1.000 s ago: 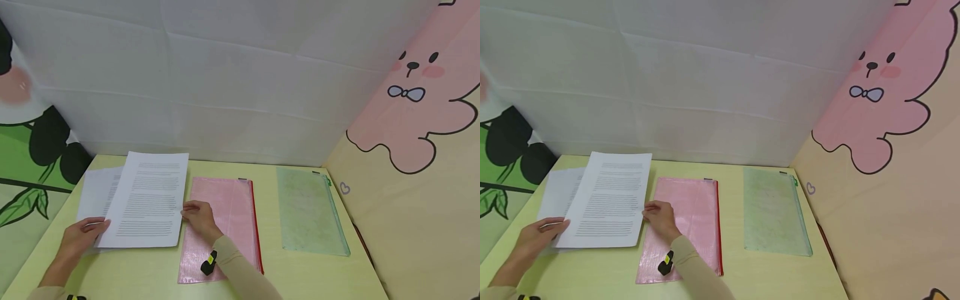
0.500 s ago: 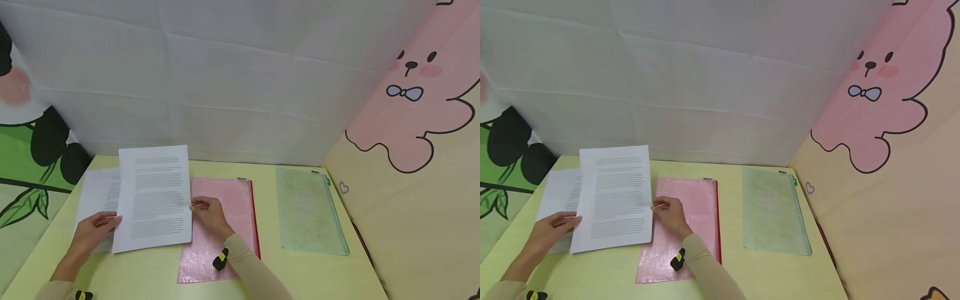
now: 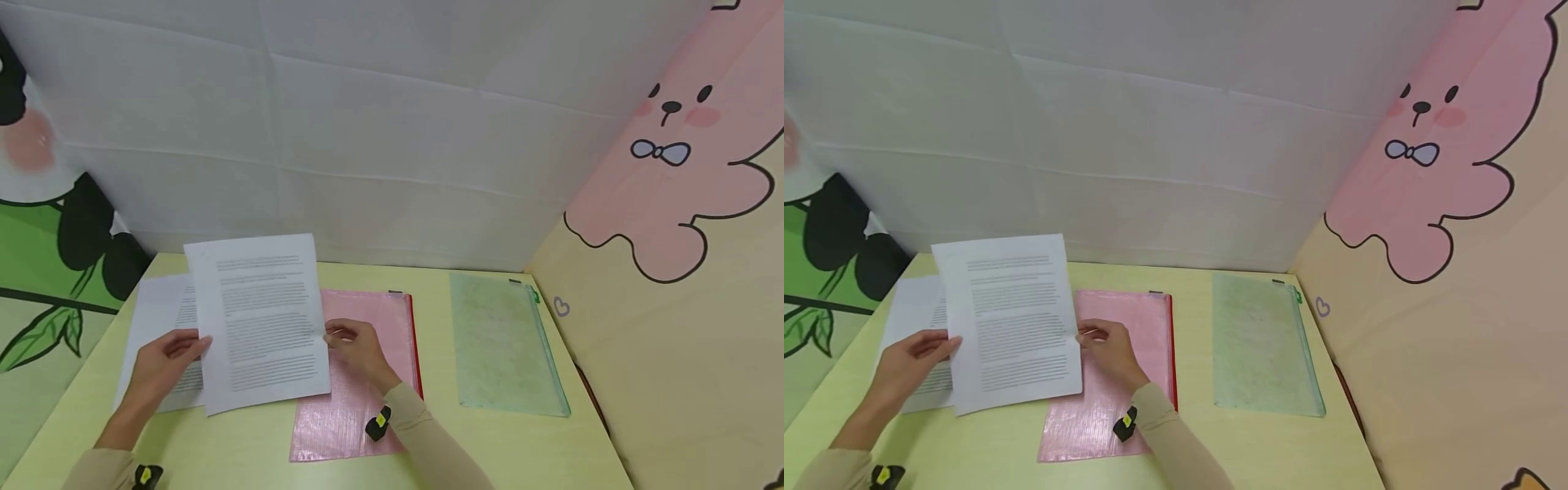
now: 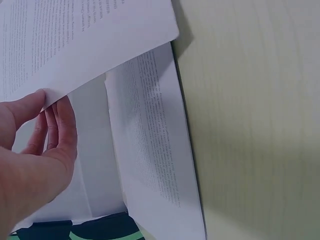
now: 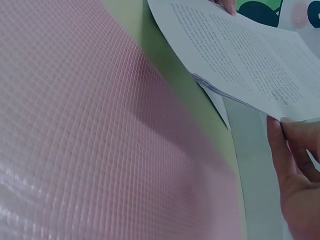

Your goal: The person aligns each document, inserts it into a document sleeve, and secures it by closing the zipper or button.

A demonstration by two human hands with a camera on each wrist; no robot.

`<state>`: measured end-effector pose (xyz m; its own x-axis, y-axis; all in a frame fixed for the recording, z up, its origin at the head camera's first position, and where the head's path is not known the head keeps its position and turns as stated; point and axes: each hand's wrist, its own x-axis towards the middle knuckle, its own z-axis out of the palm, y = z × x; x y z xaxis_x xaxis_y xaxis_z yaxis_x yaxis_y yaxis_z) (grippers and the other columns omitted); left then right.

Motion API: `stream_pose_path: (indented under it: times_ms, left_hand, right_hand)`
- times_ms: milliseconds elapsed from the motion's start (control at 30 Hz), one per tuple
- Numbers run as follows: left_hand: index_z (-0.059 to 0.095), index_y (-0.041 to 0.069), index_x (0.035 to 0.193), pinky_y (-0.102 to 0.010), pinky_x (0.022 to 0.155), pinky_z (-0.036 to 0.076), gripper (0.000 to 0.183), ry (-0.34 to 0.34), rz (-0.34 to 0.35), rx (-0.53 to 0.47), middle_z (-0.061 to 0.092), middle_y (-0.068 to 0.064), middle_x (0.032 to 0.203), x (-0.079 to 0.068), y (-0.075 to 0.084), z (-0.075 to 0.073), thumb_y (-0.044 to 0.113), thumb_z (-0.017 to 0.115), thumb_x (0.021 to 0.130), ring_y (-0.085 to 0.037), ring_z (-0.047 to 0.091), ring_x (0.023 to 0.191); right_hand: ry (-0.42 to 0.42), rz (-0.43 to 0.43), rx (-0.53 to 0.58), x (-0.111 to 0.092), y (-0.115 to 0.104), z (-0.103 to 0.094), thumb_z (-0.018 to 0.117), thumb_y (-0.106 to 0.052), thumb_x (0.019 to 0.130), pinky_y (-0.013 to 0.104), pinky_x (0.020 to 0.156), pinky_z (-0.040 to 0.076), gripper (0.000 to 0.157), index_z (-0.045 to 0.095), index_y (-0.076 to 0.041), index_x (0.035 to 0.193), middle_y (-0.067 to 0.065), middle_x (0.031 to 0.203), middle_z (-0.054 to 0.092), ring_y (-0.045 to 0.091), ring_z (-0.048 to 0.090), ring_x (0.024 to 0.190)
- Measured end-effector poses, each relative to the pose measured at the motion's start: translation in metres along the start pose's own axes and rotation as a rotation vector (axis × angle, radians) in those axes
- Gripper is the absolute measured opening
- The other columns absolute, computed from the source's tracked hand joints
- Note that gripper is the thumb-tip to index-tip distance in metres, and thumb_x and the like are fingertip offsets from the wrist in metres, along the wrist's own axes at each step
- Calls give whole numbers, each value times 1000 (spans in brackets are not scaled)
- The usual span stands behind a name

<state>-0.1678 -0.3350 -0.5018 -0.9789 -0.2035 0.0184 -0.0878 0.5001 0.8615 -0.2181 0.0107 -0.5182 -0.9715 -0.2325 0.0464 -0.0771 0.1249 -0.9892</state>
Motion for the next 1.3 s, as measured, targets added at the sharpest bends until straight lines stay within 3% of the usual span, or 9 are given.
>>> stream_pose_path:
  times_ms: [267,600,800,1000,1300]
  left_hand:
    - [66,-8,120,-7,68,51,43,58,93,-54,64,24,89,-2,26,9,26,75,96,10,62,78]
    - [69,-6,113,-7,70,52,28,101,208,-104,65,21,92,-9,53,26,13,77,94,9,64,80]
    - [69,-7,105,-9,72,53,17,101,297,-175,66,16,93,-13,61,37,1,76,91,6,66,82]
    - [68,-7,100,-11,75,54,12,90,353,-234,67,10,92,-19,66,48,-7,74,90,4,67,85]
    - [67,-10,100,-13,77,56,13,49,404,-333,68,2,93,-29,70,64,-14,71,88,0,69,86]
  right_hand:
    - [6,-37,-21,-8,-5,-22,73,3,92,30,83,61,23,75,0,115,8,107,74,15,71,96]
    - [5,-109,-50,-13,-6,-49,73,1,93,28,87,59,22,73,1,114,16,110,72,29,70,102]
    - [-10,-149,-28,-14,-1,-65,74,-3,93,30,90,59,21,72,0,114,14,111,71,26,69,102]
    - [-16,-158,-54,-20,-4,-77,71,2,94,32,92,58,26,70,1,120,17,121,69,34,68,109]
    - [26,-202,-58,-37,-34,-89,70,8,92,32,89,60,23,68,7,116,21,113,71,30,70,104]
